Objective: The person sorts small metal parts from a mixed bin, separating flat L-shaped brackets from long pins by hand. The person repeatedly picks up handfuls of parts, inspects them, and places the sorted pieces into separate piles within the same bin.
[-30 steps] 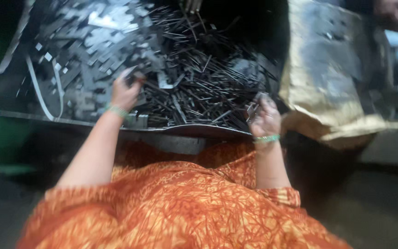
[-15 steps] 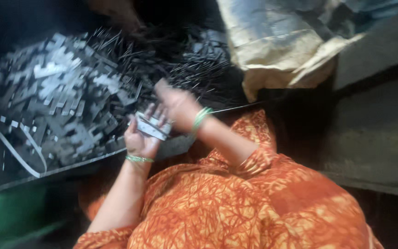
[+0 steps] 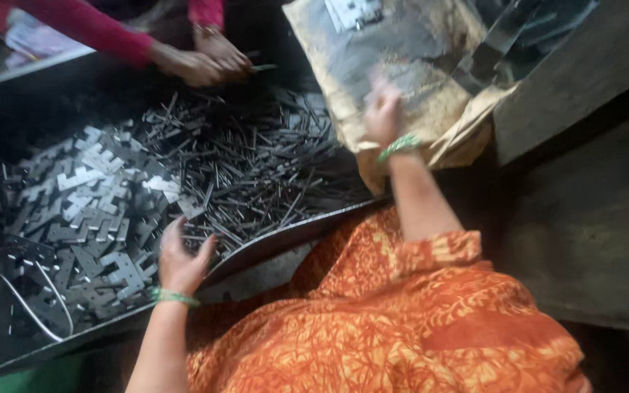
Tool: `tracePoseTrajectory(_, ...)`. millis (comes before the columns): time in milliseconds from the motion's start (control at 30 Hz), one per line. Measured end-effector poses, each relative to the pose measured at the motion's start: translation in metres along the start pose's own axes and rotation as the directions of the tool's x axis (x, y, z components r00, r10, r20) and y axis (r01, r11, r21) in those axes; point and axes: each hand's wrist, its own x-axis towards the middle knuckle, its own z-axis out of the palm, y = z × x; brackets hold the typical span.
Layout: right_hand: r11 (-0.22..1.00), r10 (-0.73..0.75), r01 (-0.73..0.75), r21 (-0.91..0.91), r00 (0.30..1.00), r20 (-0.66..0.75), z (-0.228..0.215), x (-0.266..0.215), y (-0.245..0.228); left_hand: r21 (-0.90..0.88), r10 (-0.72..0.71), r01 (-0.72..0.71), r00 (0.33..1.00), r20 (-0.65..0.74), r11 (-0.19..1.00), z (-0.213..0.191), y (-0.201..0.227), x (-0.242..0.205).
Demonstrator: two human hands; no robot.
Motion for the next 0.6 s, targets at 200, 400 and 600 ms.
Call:
tracePoseTrajectory(200, 0.766, -0.109, 0.159, -0.623, 0.987, 0.118, -0.025, 0.061, 0.091, 0.5, 0.149, -0.01, 0.96, -0.238, 0.866, 0.014, -0.107, -0.028)
tracePoseTrajectory(400, 0.898, -0.057, 0.173, -0.406, 0.958, 0.283, 0.008, 0.009, 0.0, 0.164, -0.016, 0.075, 0.942, -0.334, 0.984, 0.022, -0.18, -0.002)
tracePoseTrajectory(600, 0.961, -0.276, 0.275, 0.043, 0.924, 0.263, 0.038, -0.127, -0.118, 0.487, 0.098, 0.076, 0.942, -0.321, 0.87, -0.005, -0.206, -0.008)
